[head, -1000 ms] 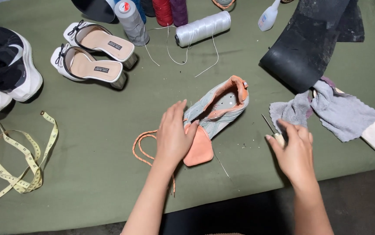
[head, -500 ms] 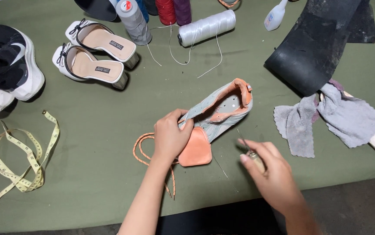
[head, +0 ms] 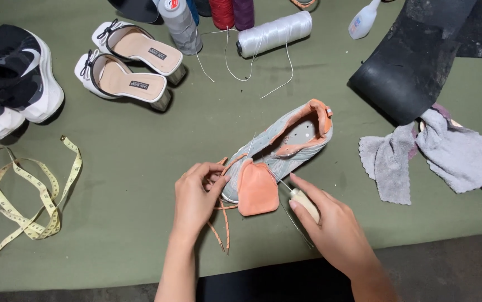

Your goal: Hand-sewing a side panel onto a sneaker using a needle, thread, and an awl on a repair bench.

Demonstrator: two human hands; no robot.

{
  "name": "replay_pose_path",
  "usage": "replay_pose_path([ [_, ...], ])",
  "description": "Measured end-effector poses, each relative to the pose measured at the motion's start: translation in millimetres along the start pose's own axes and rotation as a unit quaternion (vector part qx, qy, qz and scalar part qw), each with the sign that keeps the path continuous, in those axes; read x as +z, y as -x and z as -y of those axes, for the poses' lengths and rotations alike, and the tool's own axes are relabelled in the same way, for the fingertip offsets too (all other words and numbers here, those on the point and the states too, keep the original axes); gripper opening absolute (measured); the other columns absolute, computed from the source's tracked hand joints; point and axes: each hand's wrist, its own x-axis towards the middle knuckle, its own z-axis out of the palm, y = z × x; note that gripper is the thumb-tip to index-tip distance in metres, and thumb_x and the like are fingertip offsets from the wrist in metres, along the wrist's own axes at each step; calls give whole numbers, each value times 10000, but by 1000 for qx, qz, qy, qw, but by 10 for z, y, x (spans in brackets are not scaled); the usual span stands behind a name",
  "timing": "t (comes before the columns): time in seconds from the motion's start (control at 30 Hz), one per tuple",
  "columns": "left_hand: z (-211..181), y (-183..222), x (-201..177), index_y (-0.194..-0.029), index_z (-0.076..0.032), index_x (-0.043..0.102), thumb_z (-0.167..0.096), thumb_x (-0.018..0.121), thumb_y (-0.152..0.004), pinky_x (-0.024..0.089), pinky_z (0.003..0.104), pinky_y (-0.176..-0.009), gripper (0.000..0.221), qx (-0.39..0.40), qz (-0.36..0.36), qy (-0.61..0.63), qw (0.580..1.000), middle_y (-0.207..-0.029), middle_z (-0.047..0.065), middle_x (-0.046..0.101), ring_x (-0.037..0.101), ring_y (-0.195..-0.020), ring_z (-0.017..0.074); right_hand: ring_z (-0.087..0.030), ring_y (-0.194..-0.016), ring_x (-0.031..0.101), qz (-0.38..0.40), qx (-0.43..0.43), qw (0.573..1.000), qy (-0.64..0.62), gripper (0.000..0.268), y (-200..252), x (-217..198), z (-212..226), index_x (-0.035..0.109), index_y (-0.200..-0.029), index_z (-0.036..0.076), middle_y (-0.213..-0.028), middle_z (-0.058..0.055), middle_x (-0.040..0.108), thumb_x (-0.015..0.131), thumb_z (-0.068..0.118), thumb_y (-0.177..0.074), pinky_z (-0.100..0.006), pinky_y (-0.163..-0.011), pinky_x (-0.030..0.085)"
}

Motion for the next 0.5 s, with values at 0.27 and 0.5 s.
replay_pose_path([
  [0.27, 11, 45, 81, -967, -165, 706, -263, 730, -920, 502, 362, -702, 112, 136, -104, -101, 980, -890, -41, 701, 610, -788, 184, -202, -556, 424, -62, 94, 993, 47, 504, 75, 17, 88, 634, -1427, 436, -667, -40, 618, 569, 448, -928, -278, -718, 444],
  [0.5, -205, -374, 479, -984, -154, 637, -288, 780, -877, 497, 380, -766, 223, 165, -92, -63, 980, -1009, 21, 593, 585, -965, 236, -221, -1219, 663, -80, 12, 996, 33, 493, 62, 136, 27, 620, -1391, 354, -1367, 74, 714, 573, 438, -908, -375, -943, 499],
])
